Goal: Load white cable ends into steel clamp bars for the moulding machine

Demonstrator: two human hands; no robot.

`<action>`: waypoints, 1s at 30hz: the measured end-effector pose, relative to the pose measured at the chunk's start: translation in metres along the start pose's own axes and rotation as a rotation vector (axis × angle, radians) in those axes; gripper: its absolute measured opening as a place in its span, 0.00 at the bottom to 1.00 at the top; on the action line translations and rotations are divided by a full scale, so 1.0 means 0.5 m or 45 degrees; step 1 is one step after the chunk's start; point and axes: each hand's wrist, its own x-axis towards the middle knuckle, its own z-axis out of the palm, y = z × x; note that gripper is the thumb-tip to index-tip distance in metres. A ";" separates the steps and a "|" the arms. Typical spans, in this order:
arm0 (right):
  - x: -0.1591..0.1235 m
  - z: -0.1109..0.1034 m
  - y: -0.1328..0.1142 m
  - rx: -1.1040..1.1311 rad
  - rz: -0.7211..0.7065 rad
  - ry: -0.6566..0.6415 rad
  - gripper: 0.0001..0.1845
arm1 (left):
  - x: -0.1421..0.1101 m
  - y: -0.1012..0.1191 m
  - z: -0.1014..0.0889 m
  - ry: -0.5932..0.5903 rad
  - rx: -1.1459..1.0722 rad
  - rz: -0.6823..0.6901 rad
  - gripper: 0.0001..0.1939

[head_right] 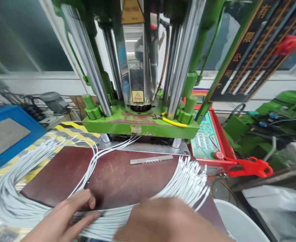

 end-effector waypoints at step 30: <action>0.136 0.086 0.008 0.027 -0.005 -0.269 0.08 | 0.018 -0.017 -0.071 -0.235 -0.730 -0.069 0.16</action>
